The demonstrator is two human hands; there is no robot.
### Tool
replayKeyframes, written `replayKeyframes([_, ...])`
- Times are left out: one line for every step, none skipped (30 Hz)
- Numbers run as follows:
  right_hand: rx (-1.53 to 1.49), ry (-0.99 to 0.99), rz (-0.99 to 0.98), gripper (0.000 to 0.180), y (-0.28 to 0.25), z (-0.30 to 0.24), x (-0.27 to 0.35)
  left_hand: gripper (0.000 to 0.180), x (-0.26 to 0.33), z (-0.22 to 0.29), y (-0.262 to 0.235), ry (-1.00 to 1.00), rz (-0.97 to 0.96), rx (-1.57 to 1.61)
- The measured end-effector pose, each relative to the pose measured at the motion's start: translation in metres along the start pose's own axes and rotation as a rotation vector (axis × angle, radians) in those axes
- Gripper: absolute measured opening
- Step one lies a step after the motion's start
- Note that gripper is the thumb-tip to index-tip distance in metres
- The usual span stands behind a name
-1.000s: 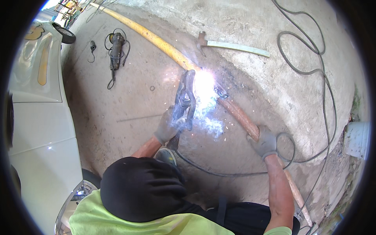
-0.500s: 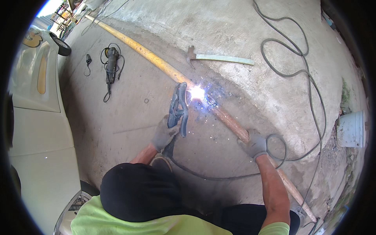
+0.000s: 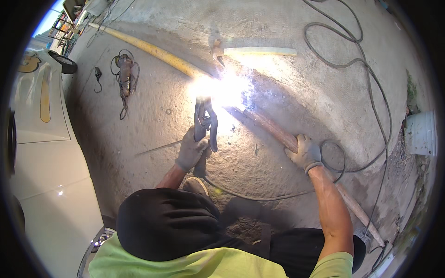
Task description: The person welds a long metal rod on the floor using a handheld welding torch, creating bright sparks. They reposition the rod and continue welding different sections, then use a hammer to tap the welded area.
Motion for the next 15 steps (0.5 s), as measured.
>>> replayKeyframes([-0.005,-0.065,0.011,0.058,0.002,0.003,-0.001,0.038,-0.002,-0.011,-0.001,0.052,0.029,-0.095])
replayKeyframes([0.001,-0.033,-0.034,0.061,-0.004,-0.007,0.000,0.038,-0.004,-0.017,0.000,0.038,0.033,-0.081])
replayKeyframes([0.010,-0.015,-0.051,0.061,-0.004,-0.007,-0.001,0.038,-0.004,-0.023,0.002,0.021,0.036,-0.067])
replayKeyframes([0.019,0.003,-0.068,0.062,-0.004,-0.008,-0.002,0.039,-0.005,-0.029,0.003,0.006,0.041,-0.052])
replayKeyframes([0.019,0.007,-0.069,0.062,-0.006,-0.006,0.001,0.040,-0.005,-0.019,0.005,-0.053,-0.003,0.019])
replayKeyframes([0.017,0.005,-0.070,0.063,-0.007,-0.005,0.002,0.042,-0.003,-0.011,0.004,-0.112,-0.040,0.086])
replayKeyframes([0.014,0.003,-0.071,0.063,-0.007,-0.005,0.002,0.042,-0.003,-0.005,0.005,-0.106,-0.044,0.125])
replayKeyframes([0.022,0.011,-0.078,0.063,-0.006,-0.005,0.002,0.042,-0.001,0.000,0.004,-0.101,-0.044,0.163])
replayKeyframes([0.030,0.019,-0.085,0.063,-0.005,-0.004,0.001,0.043,0.000,0.003,0.004,-0.096,-0.045,0.201])
replayKeyframes([0.038,0.028,-0.093,0.063,-0.004,-0.004,0.000,0.042,-0.001,0.002,0.003,-0.085,-0.054,0.180])
replayKeyframes([0.031,0.012,-0.076,0.063,-0.003,-0.003,0.001,0.042,-0.001,0.001,0.003,-0.076,-0.066,0.161])
replayKeyframes([0.025,-0.003,-0.059,0.063,-0.002,-0.001,0.002,0.042,-0.001,0.000,0.003,-0.067,-0.078,0.142])
replayKeyframes([0.019,-0.018,-0.043,0.063,-0.001,0.000,0.002,0.041,-0.001,0.000,0.003,-0.081,-0.074,0.110])
replayKeyframes([0.022,-0.003,-0.059,0.064,0.000,0.001,0.001,0.040,0.000,0.003,0.002,-0.093,-0.069,0.077])
replayKeyframes([0.026,0.013,-0.075,0.064,0.001,0.002,0.000,0.039,0.000,0.004,0.002,-0.106,-0.063,0.044])
Point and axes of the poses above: each hand's wrist, its own x-axis away from the middle knuckle, its own y-axis out of the palm, z = x × y, the point moved 3 cm from there along -x, towards the middle knuckle, and after that the axes turned 12 degrees about -x, right-handed, at the moved point
